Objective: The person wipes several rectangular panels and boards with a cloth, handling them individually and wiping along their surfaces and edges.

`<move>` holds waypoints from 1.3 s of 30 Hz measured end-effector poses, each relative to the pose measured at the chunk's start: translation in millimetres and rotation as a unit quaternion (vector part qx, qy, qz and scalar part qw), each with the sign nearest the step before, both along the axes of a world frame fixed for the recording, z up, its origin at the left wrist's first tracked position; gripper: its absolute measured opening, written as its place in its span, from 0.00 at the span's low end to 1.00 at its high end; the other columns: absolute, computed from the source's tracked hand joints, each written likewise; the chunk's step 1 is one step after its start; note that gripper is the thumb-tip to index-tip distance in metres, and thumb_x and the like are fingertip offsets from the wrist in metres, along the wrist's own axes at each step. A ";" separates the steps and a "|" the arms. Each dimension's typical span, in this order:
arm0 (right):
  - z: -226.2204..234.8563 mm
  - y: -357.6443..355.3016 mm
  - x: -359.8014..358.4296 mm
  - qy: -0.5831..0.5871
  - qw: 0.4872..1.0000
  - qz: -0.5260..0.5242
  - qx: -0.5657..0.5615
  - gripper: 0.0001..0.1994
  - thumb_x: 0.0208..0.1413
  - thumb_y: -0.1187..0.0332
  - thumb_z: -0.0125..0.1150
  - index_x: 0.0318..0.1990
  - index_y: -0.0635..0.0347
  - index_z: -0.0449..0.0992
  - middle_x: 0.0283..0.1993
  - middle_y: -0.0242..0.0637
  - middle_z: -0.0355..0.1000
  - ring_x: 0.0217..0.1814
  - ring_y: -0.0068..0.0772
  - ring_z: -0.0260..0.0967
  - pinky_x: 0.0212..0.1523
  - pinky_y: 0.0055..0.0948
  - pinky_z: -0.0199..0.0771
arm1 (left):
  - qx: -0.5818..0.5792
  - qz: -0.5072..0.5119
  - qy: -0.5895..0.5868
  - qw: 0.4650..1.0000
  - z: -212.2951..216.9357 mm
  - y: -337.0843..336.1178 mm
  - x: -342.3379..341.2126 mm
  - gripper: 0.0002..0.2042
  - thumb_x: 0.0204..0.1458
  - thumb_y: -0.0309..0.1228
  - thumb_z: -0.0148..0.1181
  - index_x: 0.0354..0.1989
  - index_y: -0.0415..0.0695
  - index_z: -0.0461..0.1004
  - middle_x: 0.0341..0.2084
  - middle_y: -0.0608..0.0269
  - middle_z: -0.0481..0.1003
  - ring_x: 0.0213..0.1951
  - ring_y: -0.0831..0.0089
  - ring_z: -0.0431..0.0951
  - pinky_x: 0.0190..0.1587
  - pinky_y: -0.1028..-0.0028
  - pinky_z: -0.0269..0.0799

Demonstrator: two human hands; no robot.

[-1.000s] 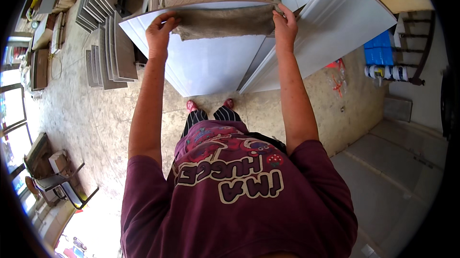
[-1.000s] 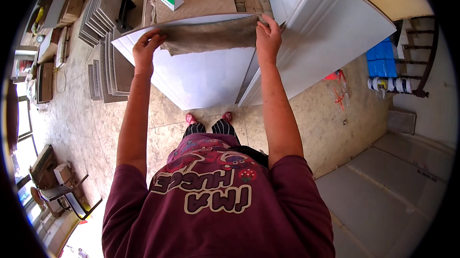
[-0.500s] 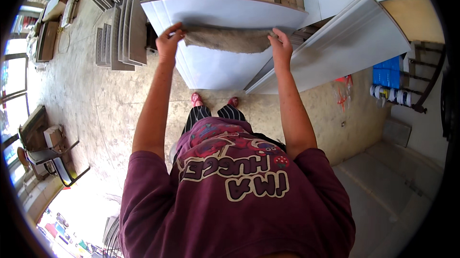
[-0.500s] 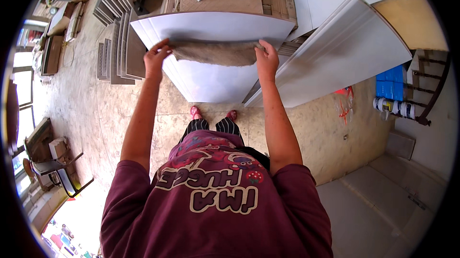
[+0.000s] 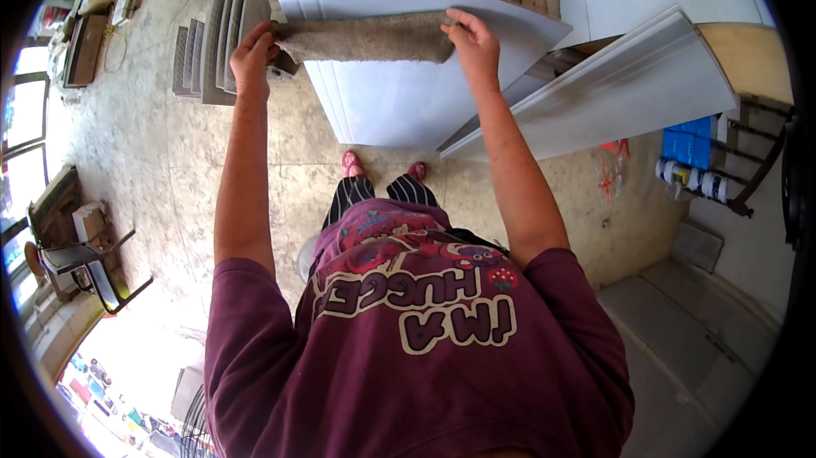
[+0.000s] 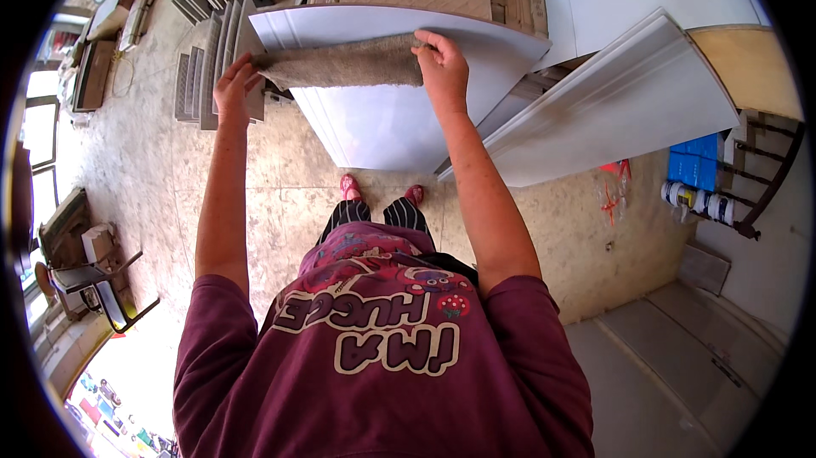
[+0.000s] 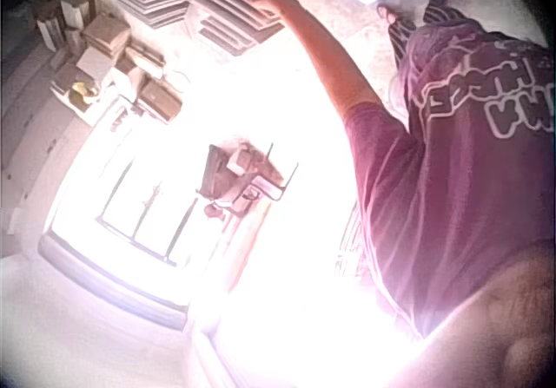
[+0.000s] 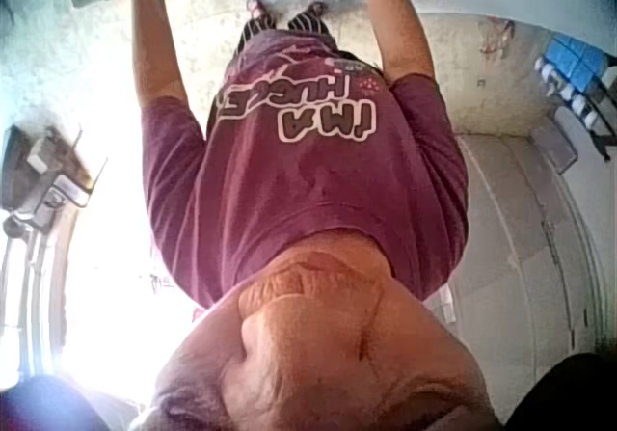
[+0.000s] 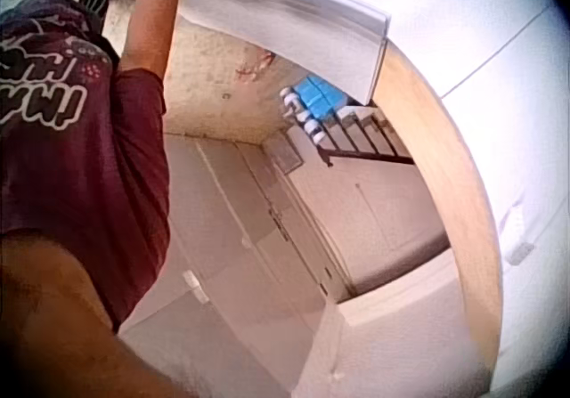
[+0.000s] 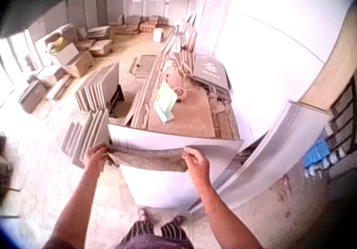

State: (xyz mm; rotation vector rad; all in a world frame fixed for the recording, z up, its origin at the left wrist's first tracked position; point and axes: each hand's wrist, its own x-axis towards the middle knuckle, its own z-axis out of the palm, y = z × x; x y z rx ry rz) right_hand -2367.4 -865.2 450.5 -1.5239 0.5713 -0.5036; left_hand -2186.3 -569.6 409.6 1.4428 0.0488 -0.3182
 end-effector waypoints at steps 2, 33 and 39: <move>-16.9 2.7 -8.9 0.052 0.999 -0.011 -0.003 0.14 0.47 0.74 0.50 0.43 0.64 0.71 0.41 0.34 0.71 0.41 0.24 0.70 0.43 0.19 0.66 | 0.032 0.001 0.017 0.999 -27.6 2.8 -9.4 0.15 0.49 0.25 0.53 0.47 0.39 0.70 0.41 0.62 0.72 0.38 0.76 0.73 0.39 0.77 0.71; 18.0 45.6 -103.1 0.132 0.964 0.224 -0.061 0.06 0.49 0.73 0.56 0.35 0.61 0.72 0.30 0.25 0.69 0.32 0.14 0.63 0.34 0.17 0.65 | 0.166 -0.360 -0.258 0.881 30.5 -80.2 -170.5 0.26 0.38 0.19 0.57 0.51 0.47 0.66 0.45 0.53 0.66 0.47 0.59 0.66 0.49 0.67 0.64; 55.7 57.5 -109.7 0.129 0.953 0.273 -0.043 0.06 0.48 0.74 0.57 0.35 0.61 0.72 0.28 0.26 0.69 0.28 0.14 0.62 0.31 0.17 0.64 | 0.156 -0.448 -0.364 0.802 48.5 -95.7 -181.8 0.16 0.39 0.22 0.57 0.40 0.44 0.71 0.44 0.59 0.67 0.49 0.62 0.65 0.50 0.66 0.61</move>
